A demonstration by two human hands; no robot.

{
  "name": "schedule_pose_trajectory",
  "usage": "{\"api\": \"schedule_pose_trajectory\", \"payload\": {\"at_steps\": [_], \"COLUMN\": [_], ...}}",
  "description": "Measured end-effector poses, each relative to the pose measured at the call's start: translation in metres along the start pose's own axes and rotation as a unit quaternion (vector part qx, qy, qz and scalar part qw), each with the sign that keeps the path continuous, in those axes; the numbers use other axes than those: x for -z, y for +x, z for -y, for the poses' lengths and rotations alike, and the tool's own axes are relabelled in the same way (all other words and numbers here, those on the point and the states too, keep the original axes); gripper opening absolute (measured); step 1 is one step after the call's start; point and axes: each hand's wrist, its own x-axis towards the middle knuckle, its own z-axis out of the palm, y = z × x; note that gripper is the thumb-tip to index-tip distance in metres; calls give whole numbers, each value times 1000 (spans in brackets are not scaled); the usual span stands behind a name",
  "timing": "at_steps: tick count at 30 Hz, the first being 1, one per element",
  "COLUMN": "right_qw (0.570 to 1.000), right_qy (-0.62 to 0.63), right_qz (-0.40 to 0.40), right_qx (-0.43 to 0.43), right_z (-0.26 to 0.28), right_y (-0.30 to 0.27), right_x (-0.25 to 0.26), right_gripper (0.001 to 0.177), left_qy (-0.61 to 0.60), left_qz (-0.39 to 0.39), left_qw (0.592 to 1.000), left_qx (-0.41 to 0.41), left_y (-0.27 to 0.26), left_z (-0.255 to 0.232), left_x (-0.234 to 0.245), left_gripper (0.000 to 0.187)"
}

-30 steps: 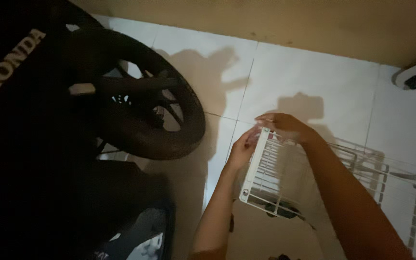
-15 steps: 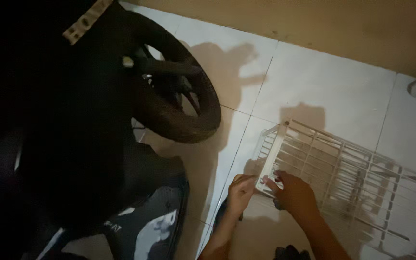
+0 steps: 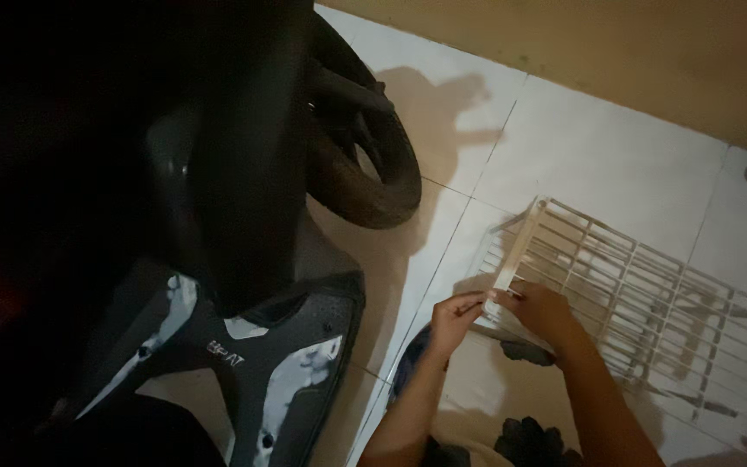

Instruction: The person wipes a white plastic grid panel with a yellow cloth, then inserts white plastic rods into the panel's holes. They repeat this process with additional panels and rods, assembling a multi-panel structure on the floor.

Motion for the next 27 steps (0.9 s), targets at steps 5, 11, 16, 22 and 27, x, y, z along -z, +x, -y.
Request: {"api": "schedule_pose_trajectory", "payload": {"at_steps": [5,11,16,22,27], "right_qw": [999,997,890,446,433], "right_qy": [26,63,105,552,629], "right_qz": [9,-23,-425,-693,-640], "right_qx": [-20,-30,125,-125,-85], "right_z": [11,31,-30,-211,-315], "right_y": [-7,-24,-72,-184,-206], "right_x": [3,5,-25,-53,-80], "right_gripper": [64,63,47,29,32], "left_qy": [0,126,420,436,531], "left_qz": [53,-34,-93,294,429], "left_qw": [999,990,866,805,670], "left_qx": [0,-49,-254,-273,-293], "left_y": [-4,-3,-27,-51,-84], "left_z": [-12,-81,-139,-110,-51], "left_x": [8,-18,-90,-240,-336], "left_gripper": [34,47,34,29,29]}}
